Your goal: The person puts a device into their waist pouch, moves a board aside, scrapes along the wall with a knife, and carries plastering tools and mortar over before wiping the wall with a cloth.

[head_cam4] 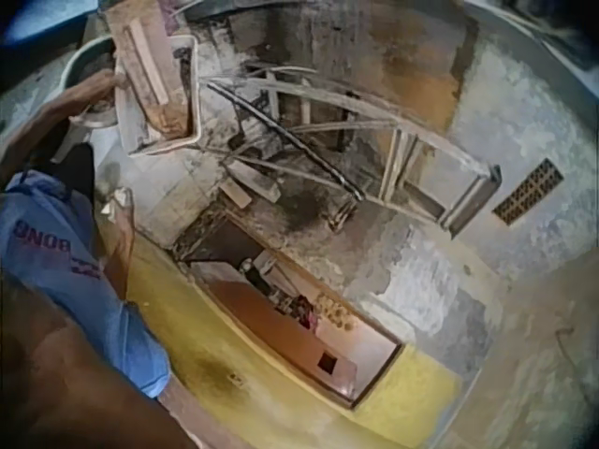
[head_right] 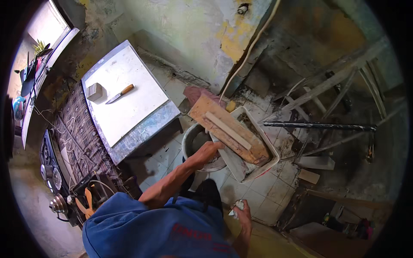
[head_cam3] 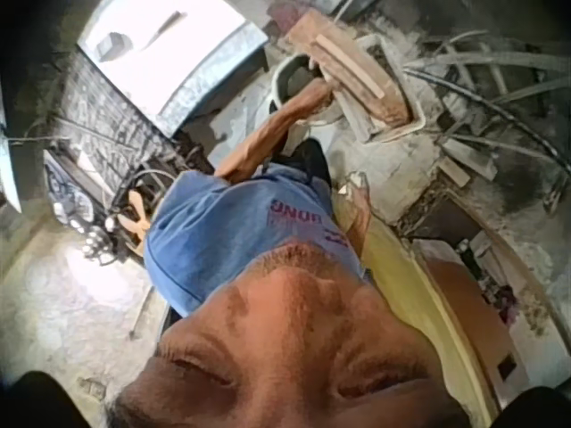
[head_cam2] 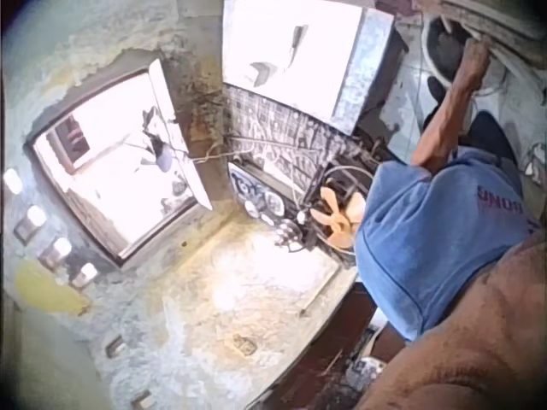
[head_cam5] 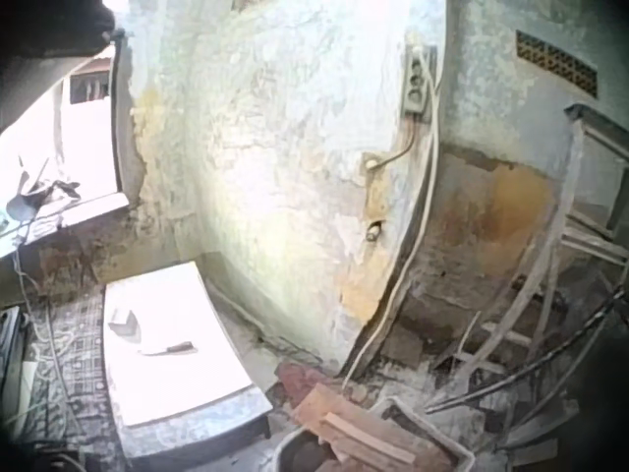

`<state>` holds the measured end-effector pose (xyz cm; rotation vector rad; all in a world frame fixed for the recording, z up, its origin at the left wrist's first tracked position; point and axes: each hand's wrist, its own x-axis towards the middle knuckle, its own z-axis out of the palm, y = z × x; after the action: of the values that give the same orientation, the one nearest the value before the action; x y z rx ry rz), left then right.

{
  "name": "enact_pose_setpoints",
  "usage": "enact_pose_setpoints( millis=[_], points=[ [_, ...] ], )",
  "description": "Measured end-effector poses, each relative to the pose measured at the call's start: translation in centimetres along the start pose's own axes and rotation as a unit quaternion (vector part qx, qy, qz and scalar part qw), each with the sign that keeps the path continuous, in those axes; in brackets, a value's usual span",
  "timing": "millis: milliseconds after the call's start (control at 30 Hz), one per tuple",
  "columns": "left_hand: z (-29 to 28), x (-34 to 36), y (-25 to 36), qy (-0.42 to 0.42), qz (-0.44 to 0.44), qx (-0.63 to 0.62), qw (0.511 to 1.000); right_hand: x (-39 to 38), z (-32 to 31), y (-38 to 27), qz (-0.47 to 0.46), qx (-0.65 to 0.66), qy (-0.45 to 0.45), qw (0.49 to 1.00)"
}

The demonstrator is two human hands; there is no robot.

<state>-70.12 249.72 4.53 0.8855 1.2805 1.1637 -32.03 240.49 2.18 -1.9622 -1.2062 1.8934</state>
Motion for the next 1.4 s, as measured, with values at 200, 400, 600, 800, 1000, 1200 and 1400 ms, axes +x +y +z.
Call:
enact_pose_setpoints(
  millis=[200, 400, 600, 800, 1000, 1200, 1400],
  points=[
    [-7.8, 6.4, 3.8, -0.069, -0.034, 0.044, 0.996, 4.5, 3.6, -8.0, -0.015, 0.045, -0.003, 0.999],
    [-13.1, 9.3, 6.6, -0.034, -0.044, 0.019, 0.998, 10.7, 4.6, -12.8, -0.015, -0.027, -0.044, 0.999],
    [-15.8, 13.6, 7.2, -0.015, -0.01, -0.054, 0.998, 18.0, 5.8, -17.2, -0.063, -0.096, -0.038, 0.993],
    [-18.3, 16.3, 8.2, 0.075, -0.091, -0.224, 0.967, 22.3, 6.7, -23.9, 0.019, -0.125, -0.111, 0.986],
    [-20.4, 19.6, 6.8, 0.154, -0.09, -0.251, 0.951, 24.2, 8.1, -29.9, 0.027, -0.169, -0.142, 0.975],
    [-24.8, 23.2, 4.7, 0.182, -0.041, -0.255, 0.949, 24.8, 10.9, -34.4, -0.033, -0.151, -0.171, 0.973],
    [-28.6, 26.3, 1.2, 0.242, -0.089, -0.229, 0.939, 27.2, 15.5, -37.0, -0.068, -0.158, -0.209, 0.963]
  ],
)
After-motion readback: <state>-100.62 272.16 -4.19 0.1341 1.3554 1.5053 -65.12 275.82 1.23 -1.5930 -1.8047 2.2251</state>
